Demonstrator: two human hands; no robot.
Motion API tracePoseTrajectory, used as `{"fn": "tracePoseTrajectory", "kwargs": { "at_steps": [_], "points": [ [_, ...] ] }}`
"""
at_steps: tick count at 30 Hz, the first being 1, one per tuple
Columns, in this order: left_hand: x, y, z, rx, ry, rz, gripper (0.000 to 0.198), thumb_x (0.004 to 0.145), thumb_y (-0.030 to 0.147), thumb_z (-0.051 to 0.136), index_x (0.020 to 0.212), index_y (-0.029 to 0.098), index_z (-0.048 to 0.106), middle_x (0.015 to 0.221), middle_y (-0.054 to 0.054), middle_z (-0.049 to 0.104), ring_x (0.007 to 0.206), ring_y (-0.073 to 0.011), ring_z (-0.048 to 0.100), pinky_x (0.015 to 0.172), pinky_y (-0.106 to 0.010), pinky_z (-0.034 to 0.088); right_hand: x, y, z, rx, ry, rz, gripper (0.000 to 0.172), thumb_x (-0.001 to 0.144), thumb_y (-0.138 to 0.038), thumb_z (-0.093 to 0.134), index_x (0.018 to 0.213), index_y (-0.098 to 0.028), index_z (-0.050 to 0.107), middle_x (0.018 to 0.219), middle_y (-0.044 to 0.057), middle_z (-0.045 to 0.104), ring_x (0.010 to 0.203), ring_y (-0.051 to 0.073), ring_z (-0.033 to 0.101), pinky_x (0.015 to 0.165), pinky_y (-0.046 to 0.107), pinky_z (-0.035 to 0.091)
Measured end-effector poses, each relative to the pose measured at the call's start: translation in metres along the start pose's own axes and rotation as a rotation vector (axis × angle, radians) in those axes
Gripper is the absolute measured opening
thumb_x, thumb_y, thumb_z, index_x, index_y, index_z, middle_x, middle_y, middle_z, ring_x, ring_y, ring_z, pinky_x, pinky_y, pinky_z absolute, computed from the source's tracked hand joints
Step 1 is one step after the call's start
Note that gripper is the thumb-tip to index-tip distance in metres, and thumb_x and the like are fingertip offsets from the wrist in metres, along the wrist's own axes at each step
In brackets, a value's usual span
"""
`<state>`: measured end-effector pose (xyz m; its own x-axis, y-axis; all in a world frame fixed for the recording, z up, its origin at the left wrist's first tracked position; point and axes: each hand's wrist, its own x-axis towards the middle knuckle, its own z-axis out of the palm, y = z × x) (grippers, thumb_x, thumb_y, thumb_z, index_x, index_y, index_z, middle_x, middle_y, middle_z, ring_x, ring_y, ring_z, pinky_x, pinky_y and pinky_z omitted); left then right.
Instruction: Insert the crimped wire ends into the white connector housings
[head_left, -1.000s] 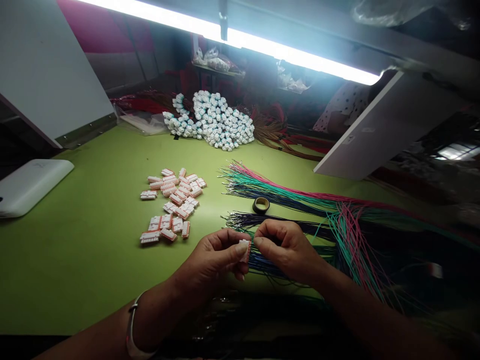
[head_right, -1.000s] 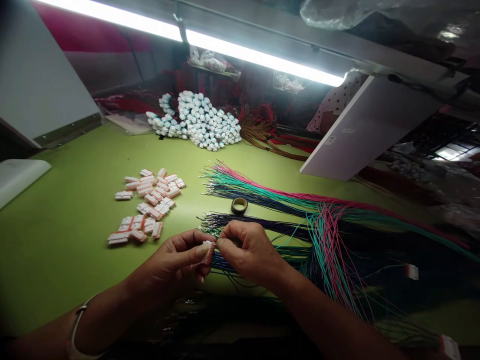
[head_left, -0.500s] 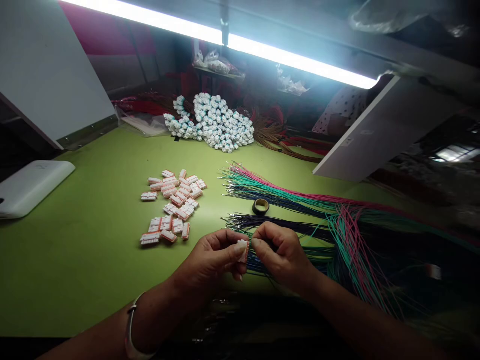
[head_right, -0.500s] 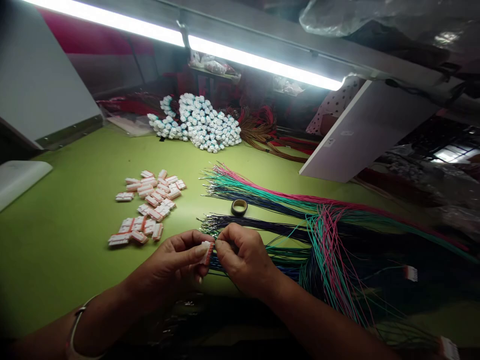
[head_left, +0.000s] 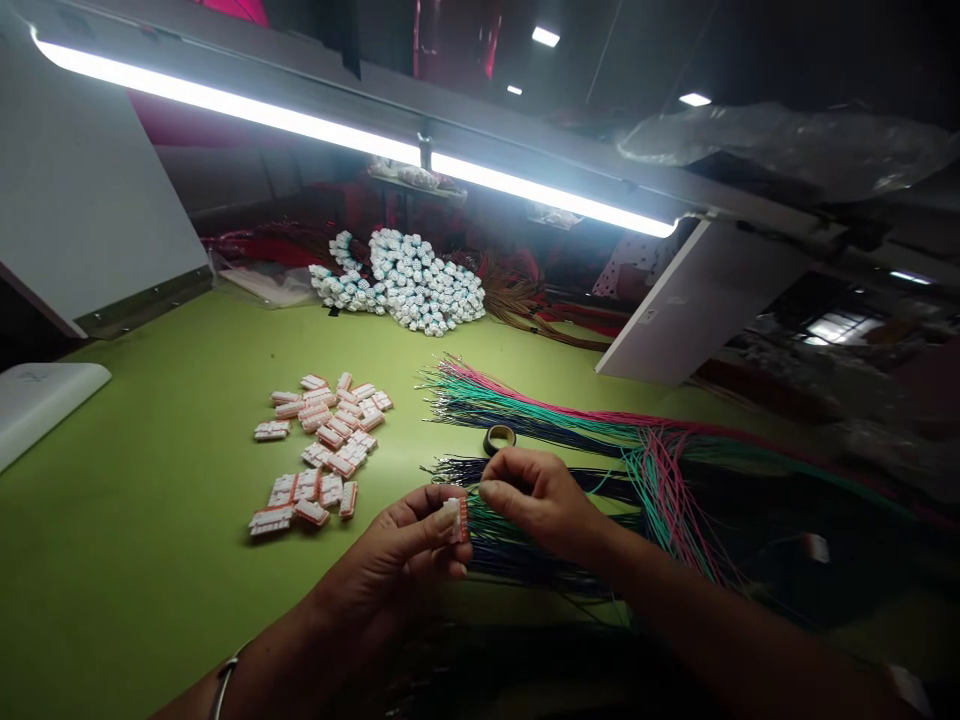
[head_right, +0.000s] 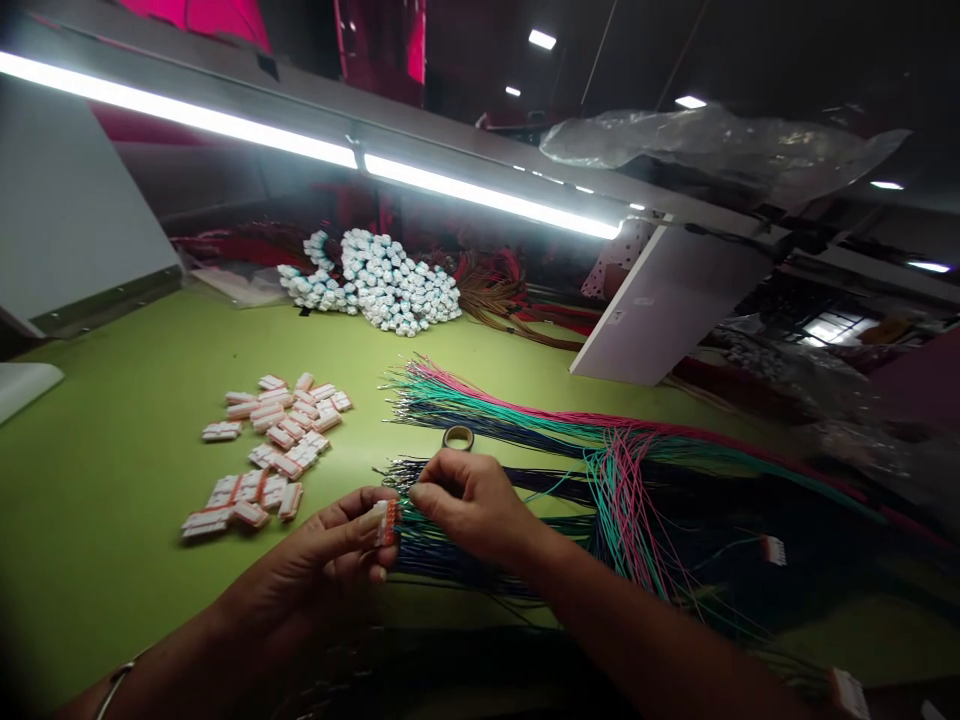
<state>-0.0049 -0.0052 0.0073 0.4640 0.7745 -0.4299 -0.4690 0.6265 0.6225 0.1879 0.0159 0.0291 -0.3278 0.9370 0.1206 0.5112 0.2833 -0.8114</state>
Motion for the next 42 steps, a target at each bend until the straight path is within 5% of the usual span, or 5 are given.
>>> {"fn": "tracePoseTrajectory", "kwargs": {
  "at_steps": [3,7,13,25,42],
  "points": [
    [0.002,0.001,-0.001,0.006,-0.012,0.011,0.021,0.077,0.018,0.077,0.094,0.014,0.067,0.072,-0.001,0.063,0.062,-0.0106,0.060,0.056,-0.021,0.051,0.025,0.024,-0.024,-0.321,0.079,0.063,0.019,0.091,-0.034,0.057,0.096,-0.018,0.065,0.079,0.000,0.067,0.068,0.012,0.059,0.061,0.021,0.045],
    [0.005,0.000,-0.003,0.001,-0.034,0.017,0.020,0.078,0.019,0.076,0.095,0.014,0.065,0.070,-0.001,0.062,0.061,-0.0106,0.059,0.055,-0.020,0.048,0.064,0.062,-0.053,-0.573,0.216,0.177,0.014,0.091,-0.025,0.057,0.095,-0.015,0.068,0.085,0.005,0.069,0.081,0.019,0.063,0.076,0.033,0.048],
    [0.005,0.000,-0.004,0.023,-0.010,0.015,0.021,0.077,0.021,0.077,0.094,0.014,0.066,0.070,-0.002,0.061,0.060,-0.0108,0.059,0.054,-0.021,0.047,0.103,0.094,-0.060,-0.827,0.107,0.234,0.022,0.095,-0.033,0.057,0.108,-0.016,0.063,0.112,0.007,0.064,0.097,0.019,0.063,0.086,0.040,0.053],
    [0.003,0.002,-0.004,0.028,-0.035,-0.012,0.022,0.075,0.024,0.079,0.092,0.014,0.067,0.066,-0.002,0.062,0.059,-0.0109,0.058,0.054,-0.021,0.046,0.110,0.105,-0.062,-0.984,-0.002,0.159,0.024,0.096,-0.032,0.056,0.115,-0.017,0.061,0.118,0.008,0.062,0.101,0.020,0.063,0.087,0.041,0.053],
    [0.006,0.000,-0.006,0.017,-0.031,0.010,0.024,0.073,0.022,0.081,0.091,0.014,0.067,0.065,-0.001,0.062,0.056,-0.0107,0.059,0.050,-0.020,0.047,0.114,0.108,-0.062,-0.934,0.002,0.122,0.026,0.096,-0.031,0.057,0.117,-0.017,0.060,0.118,0.009,0.062,0.100,0.021,0.063,0.086,0.041,0.054]
  ]
}}
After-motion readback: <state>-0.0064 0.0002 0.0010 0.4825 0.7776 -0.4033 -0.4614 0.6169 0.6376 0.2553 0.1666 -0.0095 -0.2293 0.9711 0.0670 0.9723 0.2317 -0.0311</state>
